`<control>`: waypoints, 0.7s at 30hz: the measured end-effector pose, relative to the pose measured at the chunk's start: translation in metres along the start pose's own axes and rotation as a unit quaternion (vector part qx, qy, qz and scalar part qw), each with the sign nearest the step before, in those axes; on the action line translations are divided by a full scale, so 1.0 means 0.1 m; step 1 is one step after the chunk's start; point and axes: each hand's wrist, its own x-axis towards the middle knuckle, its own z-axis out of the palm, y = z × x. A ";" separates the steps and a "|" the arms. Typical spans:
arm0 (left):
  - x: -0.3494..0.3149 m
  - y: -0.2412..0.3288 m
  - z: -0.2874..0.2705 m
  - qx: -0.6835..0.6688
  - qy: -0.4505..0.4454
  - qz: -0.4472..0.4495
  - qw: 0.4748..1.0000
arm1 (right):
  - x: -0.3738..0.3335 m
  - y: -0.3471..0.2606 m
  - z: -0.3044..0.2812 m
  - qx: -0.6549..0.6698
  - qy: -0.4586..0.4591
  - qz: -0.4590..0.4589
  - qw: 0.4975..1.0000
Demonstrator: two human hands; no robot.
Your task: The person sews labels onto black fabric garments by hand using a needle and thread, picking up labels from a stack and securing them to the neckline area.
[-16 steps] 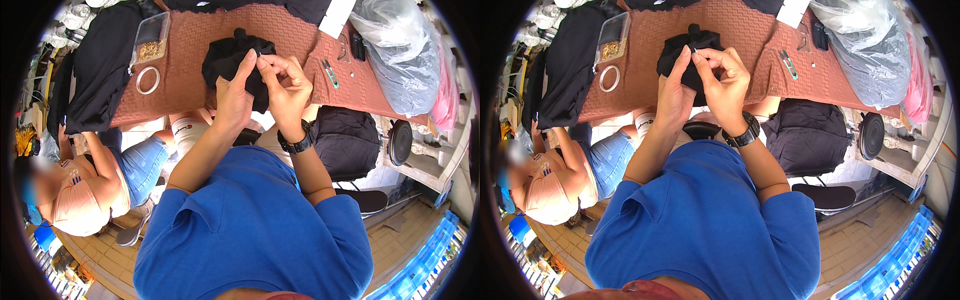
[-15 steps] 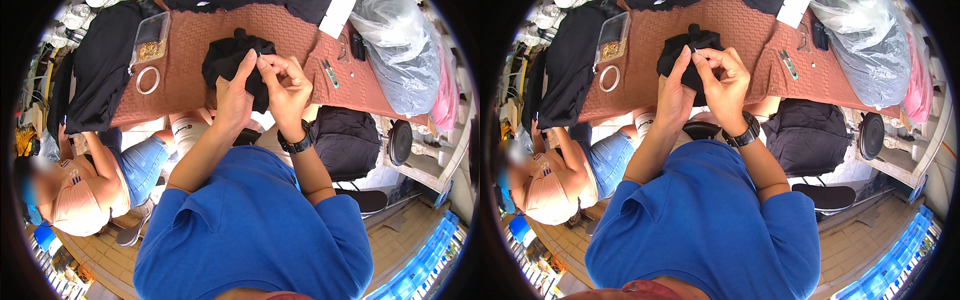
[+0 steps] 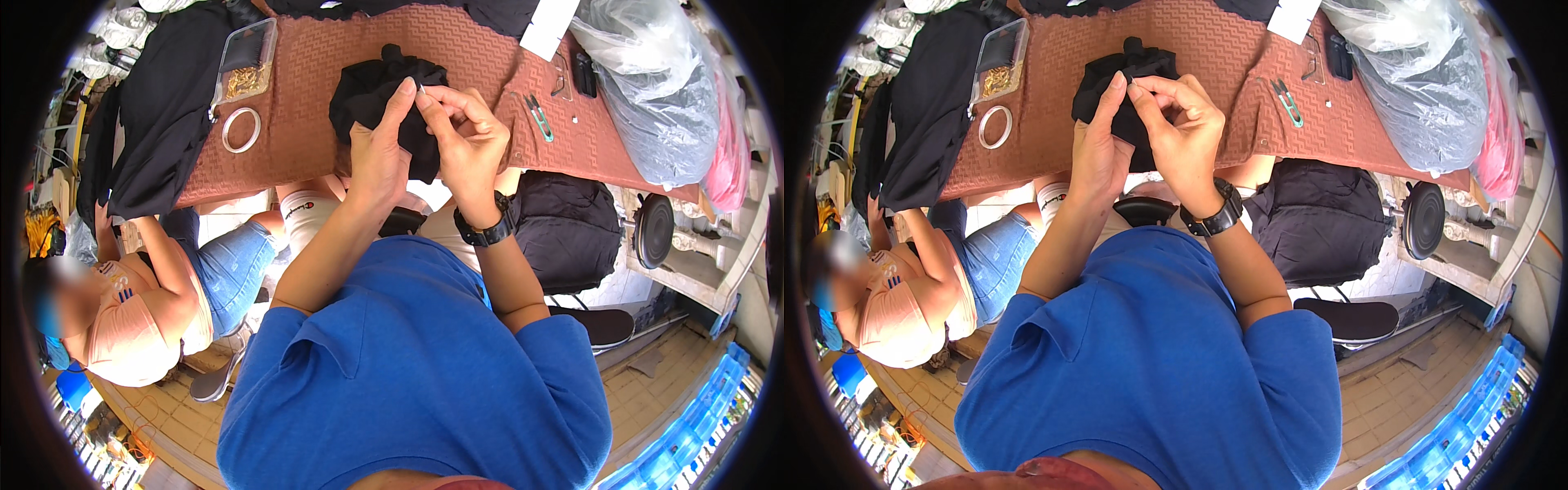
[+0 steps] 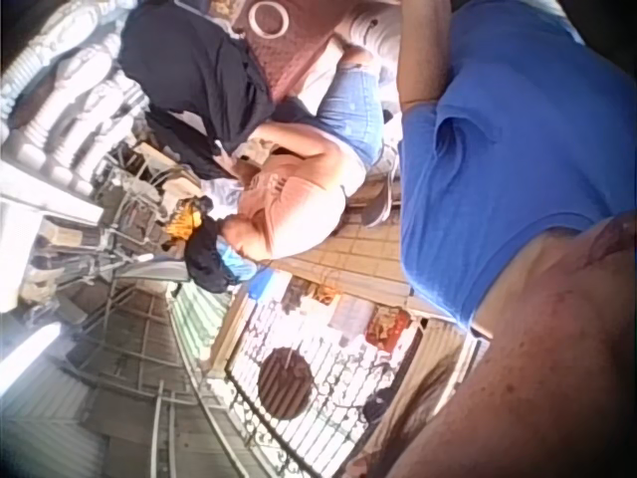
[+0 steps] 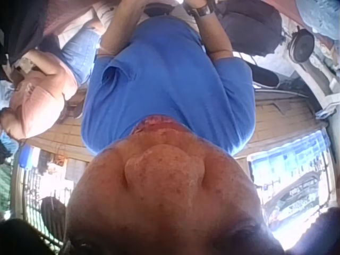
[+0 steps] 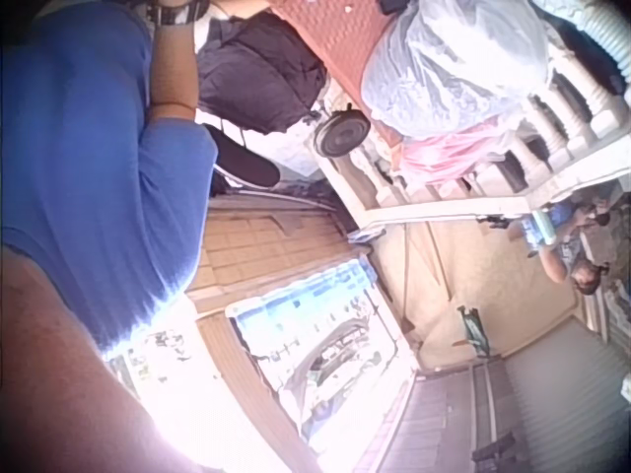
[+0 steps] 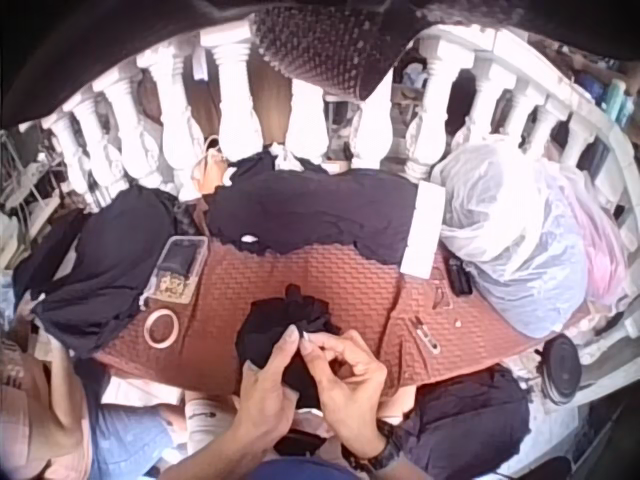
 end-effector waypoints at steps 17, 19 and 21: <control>0.05 0.03 -0.11 -0.004 -0.020 -0.017 1.000 | 0.02 -0.04 0.04 0.046 -0.014 0.047 0.998; 0.04 0.03 -0.11 -0.014 -0.026 -0.018 0.999 | 0.02 -0.03 0.05 0.052 -0.010 0.047 0.997; 0.04 0.03 -0.12 -0.019 -0.030 -0.018 0.999 | 0.01 -0.02 0.06 0.057 -0.006 0.047 0.997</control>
